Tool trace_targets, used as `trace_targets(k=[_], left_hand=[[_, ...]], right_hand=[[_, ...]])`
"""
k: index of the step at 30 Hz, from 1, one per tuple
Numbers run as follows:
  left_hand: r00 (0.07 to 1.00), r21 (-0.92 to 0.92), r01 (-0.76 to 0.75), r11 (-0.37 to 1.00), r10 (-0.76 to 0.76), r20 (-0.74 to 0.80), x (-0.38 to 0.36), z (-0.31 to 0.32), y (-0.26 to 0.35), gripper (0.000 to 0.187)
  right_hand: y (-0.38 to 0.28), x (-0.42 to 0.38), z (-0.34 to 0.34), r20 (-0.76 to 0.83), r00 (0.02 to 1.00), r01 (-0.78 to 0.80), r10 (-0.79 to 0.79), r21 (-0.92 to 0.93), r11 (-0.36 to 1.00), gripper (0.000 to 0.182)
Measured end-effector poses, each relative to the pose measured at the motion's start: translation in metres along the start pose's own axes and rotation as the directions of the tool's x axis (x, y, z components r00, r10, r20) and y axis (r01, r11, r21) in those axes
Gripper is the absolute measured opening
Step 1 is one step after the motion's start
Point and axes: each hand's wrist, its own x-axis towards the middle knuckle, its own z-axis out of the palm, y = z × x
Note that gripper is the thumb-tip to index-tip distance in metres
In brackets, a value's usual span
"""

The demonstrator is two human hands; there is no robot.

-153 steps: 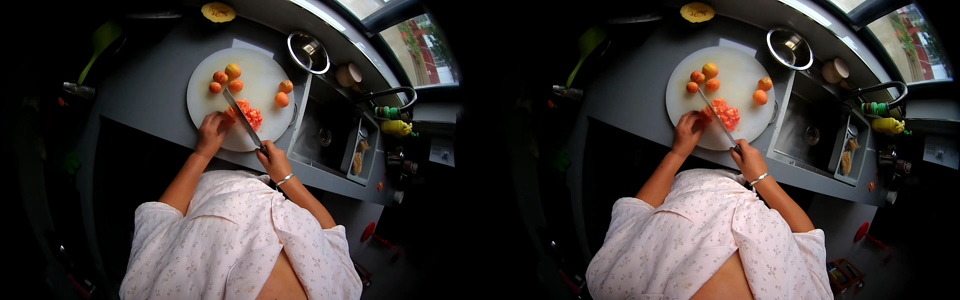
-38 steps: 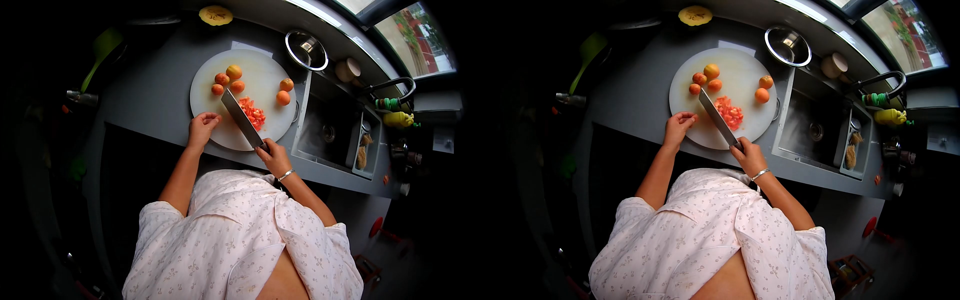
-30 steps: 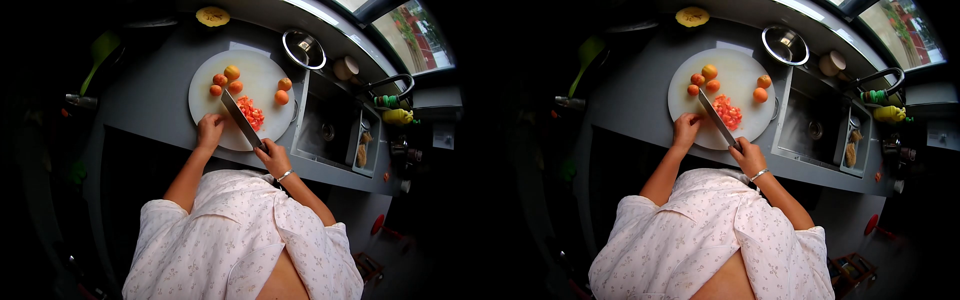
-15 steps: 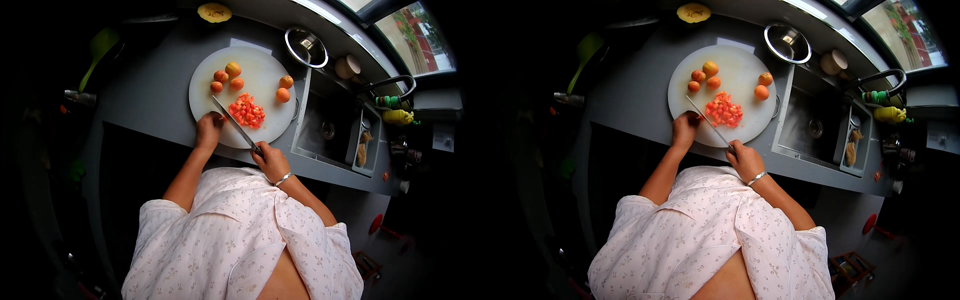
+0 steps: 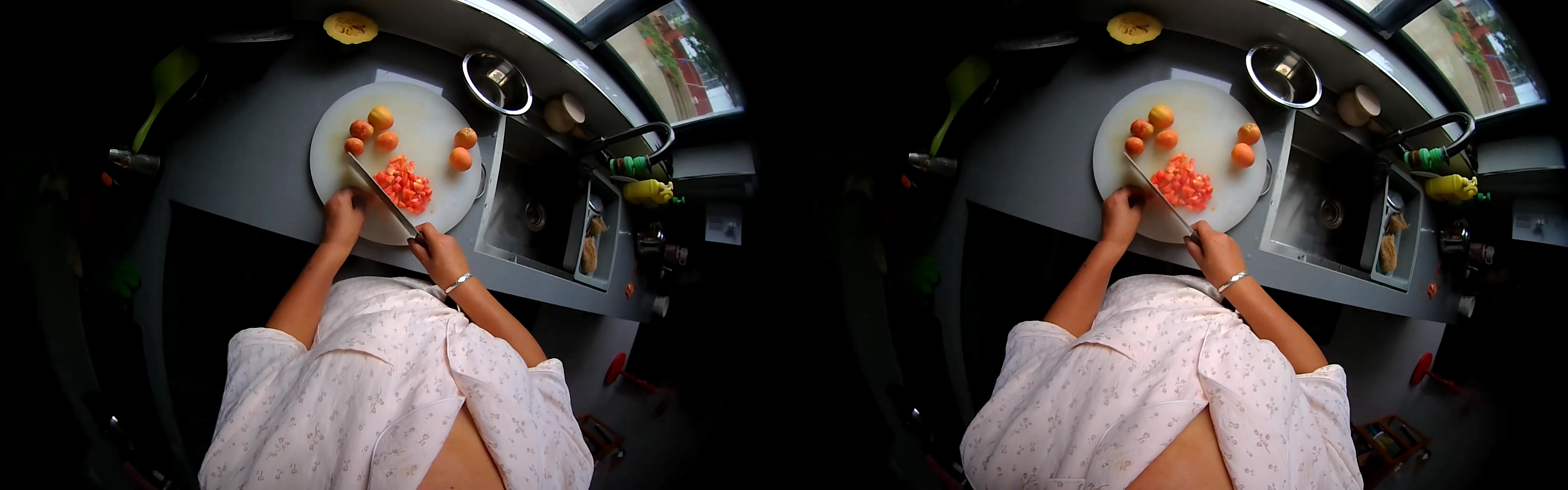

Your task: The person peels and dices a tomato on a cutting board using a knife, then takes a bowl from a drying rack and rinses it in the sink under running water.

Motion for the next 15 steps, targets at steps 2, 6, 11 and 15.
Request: trace_targets(k=[2,6,11,15], left_hand=[[1.000,0.006,-0.027,1.000,0.027,0.013,0.000,0.004,-0.002,0.014],[0.994,-0.052,-0.035,0.998,0.040,0.104,-0.003,0.013,0.001,0.022],[0.989,-0.241,0.019,0.970,-0.054,-0.137,-0.005,-0.015,0.011,0.018],[0.920,-0.183,-0.192,0.964,0.112,-0.375,0.001,-0.060,0.049,0.021]], right_hand=[[-0.005,-0.001,-0.010,-0.017,0.999,-0.027,0.027,0.023,0.999,0.022],[-0.014,-0.004,-0.030,-0.065,0.997,-0.044,0.047,0.060,0.997,0.022],[-0.010,-0.013,-0.039,-0.161,0.984,0.072,-0.080,-0.055,0.996,0.027],[-0.004,-0.020,-0.044,-0.156,0.955,0.197,-0.253,-0.306,0.931,0.034]])
